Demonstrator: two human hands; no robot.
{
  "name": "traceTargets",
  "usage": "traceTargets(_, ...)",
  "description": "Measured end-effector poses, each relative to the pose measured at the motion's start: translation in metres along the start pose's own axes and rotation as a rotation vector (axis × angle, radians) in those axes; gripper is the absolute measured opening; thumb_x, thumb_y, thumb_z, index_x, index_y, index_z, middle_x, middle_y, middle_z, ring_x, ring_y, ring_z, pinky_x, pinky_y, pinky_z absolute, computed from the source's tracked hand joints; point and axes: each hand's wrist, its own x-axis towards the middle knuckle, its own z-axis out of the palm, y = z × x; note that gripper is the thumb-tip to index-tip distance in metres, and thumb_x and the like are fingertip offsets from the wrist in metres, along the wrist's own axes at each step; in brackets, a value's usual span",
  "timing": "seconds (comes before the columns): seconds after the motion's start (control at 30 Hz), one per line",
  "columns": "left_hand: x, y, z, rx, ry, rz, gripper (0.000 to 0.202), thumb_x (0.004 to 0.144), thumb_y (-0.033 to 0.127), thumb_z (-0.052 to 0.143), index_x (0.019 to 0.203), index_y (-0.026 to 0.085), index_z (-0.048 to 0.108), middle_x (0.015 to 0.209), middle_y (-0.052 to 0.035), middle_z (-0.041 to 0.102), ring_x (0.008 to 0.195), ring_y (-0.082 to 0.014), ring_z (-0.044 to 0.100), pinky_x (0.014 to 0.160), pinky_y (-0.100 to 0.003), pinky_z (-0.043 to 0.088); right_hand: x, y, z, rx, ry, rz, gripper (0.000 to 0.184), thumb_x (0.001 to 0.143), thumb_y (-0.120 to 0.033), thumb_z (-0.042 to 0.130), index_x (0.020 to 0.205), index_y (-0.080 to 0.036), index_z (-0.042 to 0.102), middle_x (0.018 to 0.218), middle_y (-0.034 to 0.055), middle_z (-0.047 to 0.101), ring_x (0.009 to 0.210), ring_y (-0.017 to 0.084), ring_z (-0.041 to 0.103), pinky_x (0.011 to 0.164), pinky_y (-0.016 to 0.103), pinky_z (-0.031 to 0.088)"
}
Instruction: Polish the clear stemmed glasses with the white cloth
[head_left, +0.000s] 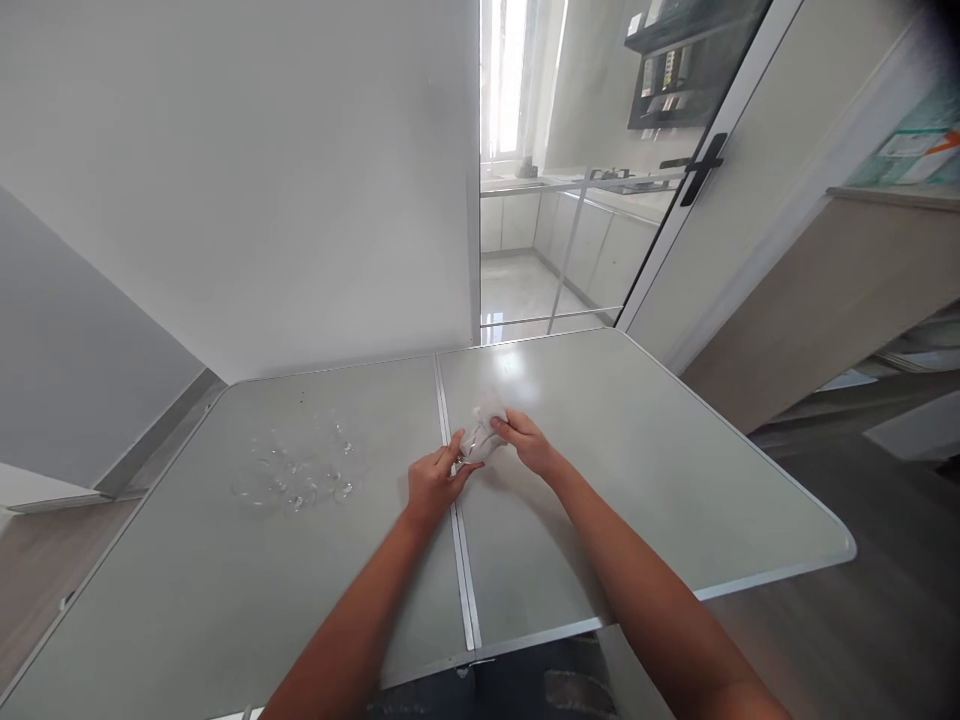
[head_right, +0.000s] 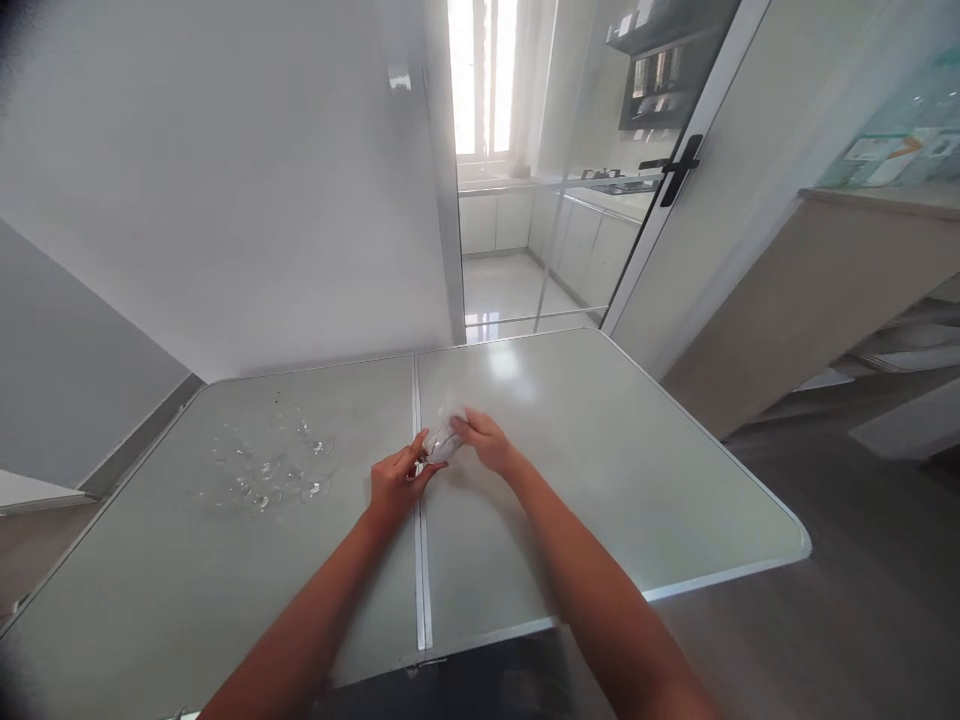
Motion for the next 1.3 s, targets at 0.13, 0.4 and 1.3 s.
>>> traceTargets(0.13,0.0,-0.001,0.002,-0.01,0.017,-0.036,0.057,0.091,0.052,0.067,0.14,0.022,0.06,0.077,-0.0004,0.075,0.055,-0.0098,0.061,0.058,-0.022,0.041,0.0,0.004,-0.004,0.036,0.159,-0.022,0.039,0.095,-0.057,0.056,0.089,-0.019,0.065,0.079,0.0,0.06,0.072,0.016,0.051,0.068,0.028,0.043)
traceTargets(0.4,-0.003,-0.003,0.003,-0.059,-0.034,0.007,0.058,0.091,0.047,0.068,0.142,0.021,0.057,0.079,-0.0022,0.075,0.06,-0.0132,0.065,0.059,-0.024,0.044,-0.002,0.006,-0.003,0.144,0.004,0.034,0.033,0.092,-0.049,0.064,0.081,-0.019,0.069,0.077,0.0015,0.063,0.072,0.017,0.054,0.068,0.029,0.044)
traceTargets(1.3,0.016,0.005,-0.004,-1.042,-0.263,-0.548,0.05,0.094,0.064,0.051,0.075,0.017,0.056,0.051,0.0056,0.044,0.046,-0.0129,0.055,0.05,-0.025,0.04,-0.016,0.014,0.061,0.09,0.212,-0.127,0.033,0.102,-0.047,0.042,0.111,-0.024,0.063,0.102,0.008,0.073,0.113,0.028,0.065,0.095,0.048,0.056)
